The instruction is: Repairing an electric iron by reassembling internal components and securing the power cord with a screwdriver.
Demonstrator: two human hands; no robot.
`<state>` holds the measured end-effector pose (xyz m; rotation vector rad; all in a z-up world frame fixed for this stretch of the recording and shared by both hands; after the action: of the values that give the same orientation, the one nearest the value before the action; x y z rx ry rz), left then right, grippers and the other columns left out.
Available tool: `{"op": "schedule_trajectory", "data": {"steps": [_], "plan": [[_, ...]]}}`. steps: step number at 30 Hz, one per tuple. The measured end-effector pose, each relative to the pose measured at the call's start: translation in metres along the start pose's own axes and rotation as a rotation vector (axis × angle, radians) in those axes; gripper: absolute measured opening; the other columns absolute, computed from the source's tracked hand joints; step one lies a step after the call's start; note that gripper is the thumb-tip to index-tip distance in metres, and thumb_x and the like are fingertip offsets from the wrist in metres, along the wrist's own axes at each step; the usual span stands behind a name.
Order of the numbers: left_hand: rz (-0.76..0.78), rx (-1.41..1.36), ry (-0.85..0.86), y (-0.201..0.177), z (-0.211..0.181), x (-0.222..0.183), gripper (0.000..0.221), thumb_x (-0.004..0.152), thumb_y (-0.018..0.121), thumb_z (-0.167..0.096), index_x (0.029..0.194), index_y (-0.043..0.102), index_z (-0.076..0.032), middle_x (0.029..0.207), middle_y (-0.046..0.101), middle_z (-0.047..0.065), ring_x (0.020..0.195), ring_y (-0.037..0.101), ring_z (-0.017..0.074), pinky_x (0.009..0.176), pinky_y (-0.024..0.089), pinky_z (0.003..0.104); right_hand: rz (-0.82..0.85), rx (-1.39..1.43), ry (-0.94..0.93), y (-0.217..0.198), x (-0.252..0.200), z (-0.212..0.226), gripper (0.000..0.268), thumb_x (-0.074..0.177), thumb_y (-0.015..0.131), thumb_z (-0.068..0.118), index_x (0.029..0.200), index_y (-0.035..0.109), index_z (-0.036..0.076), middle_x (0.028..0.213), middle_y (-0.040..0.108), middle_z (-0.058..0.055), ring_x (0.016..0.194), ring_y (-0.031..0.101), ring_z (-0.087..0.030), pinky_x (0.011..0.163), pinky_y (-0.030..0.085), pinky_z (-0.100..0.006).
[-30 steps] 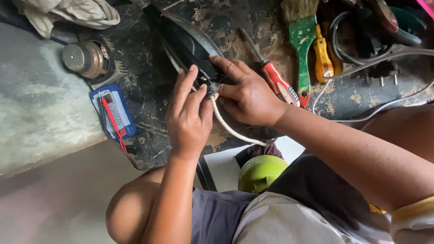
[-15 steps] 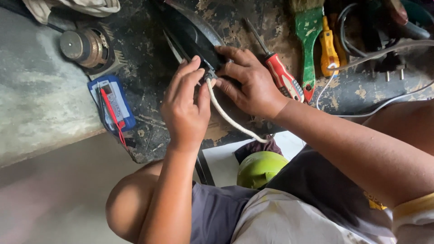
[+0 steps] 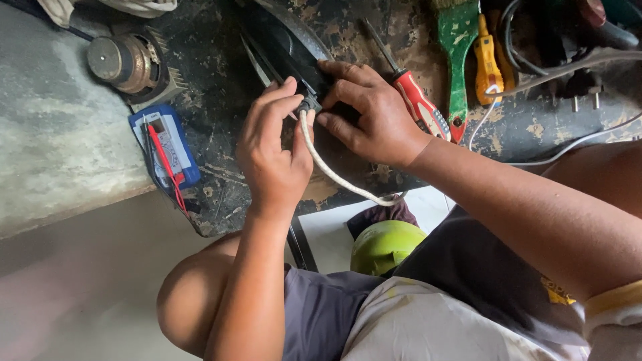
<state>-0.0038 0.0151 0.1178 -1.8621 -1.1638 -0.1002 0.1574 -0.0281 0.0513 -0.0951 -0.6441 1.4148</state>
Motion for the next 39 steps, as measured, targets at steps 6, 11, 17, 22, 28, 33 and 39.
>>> {"op": "schedule_trajectory", "data": {"steps": [6,11,17,22,28,33,39], "plan": [[-0.082,-0.050,-0.094,0.001,-0.007,0.000,0.016,0.102,0.063,-0.010,0.103,0.063,0.005,0.113,0.064,0.019,0.108,0.067,0.0340,0.096,0.058,0.043,0.013,-0.035,-0.033,-0.002,0.000,-0.001,0.022,0.100,0.077,0.025,0.101,0.065,0.005,0.142,0.058,-0.025,0.121,0.061,-0.041,0.097,0.051,-0.051],[-0.128,-0.062,-0.089,0.005,-0.010,0.000,0.015,0.100,0.065,-0.008,0.094,0.058,0.004,0.105,0.062,0.018,0.105,0.065,0.0368,0.106,0.057,0.052,-0.022,-0.044,-0.015,0.002,0.000,-0.004,0.024,0.101,0.075,0.030,0.100,0.066,0.008,0.139,0.061,-0.024,0.118,0.063,-0.039,0.096,0.050,-0.048],[-0.141,-0.025,-0.125,0.004,-0.013,0.001,0.013,0.099,0.065,-0.010,0.098,0.058,0.000,0.098,0.062,0.014,0.095,0.064,0.0326,0.092,0.054,0.044,-0.036,-0.024,0.023,0.000,0.005,-0.001,0.019,0.103,0.070,0.020,0.095,0.065,0.004,0.134,0.065,-0.025,0.119,0.064,-0.040,0.096,0.050,-0.049],[-0.049,0.048,-0.105,0.007,-0.001,-0.007,0.021,0.105,0.066,-0.015,0.125,0.067,-0.008,0.107,0.059,0.013,0.096,0.062,0.0283,0.081,0.052,0.040,-0.041,-0.035,0.009,0.000,0.005,-0.001,0.019,0.105,0.064,0.015,0.093,0.064,0.000,0.133,0.065,-0.026,0.115,0.065,-0.041,0.095,0.050,-0.049],[-0.009,0.033,-0.100,0.001,-0.001,-0.001,0.029,0.106,0.056,-0.028,0.107,0.066,-0.001,0.098,0.060,0.014,0.088,0.062,0.0300,0.075,0.050,0.042,-0.036,0.041,-0.041,0.000,0.004,-0.003,0.013,0.103,0.068,0.008,0.096,0.059,0.002,0.110,0.068,-0.022,0.130,0.062,-0.040,0.098,0.050,-0.046],[-0.027,0.010,-0.117,0.000,-0.005,0.000,0.023,0.104,0.060,-0.021,0.104,0.065,0.001,0.098,0.058,0.015,0.090,0.061,0.0319,0.077,0.051,0.043,-0.165,-0.017,-0.119,-0.001,0.004,0.020,0.020,0.101,0.069,0.011,0.093,0.057,-0.002,0.107,0.055,-0.020,0.097,0.057,-0.035,0.084,0.047,-0.042],[0.023,-0.032,-0.096,0.000,0.000,-0.004,0.025,0.107,0.051,-0.021,0.111,0.061,0.001,0.107,0.059,0.018,0.100,0.063,0.0362,0.089,0.051,0.046,-0.093,-0.023,-0.166,-0.012,0.000,0.034,0.023,0.101,0.067,0.018,0.105,0.060,-0.004,0.090,0.063,-0.014,0.078,0.061,-0.026,0.071,0.048,-0.038]]}}
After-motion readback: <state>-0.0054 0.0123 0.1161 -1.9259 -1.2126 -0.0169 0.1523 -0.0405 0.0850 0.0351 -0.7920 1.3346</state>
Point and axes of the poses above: each hand's wrist, its own x-axis towards the middle knuckle, its own y-axis out of the palm, z = x × y, the point moved 2 cm from there along x, towards the middle knuckle
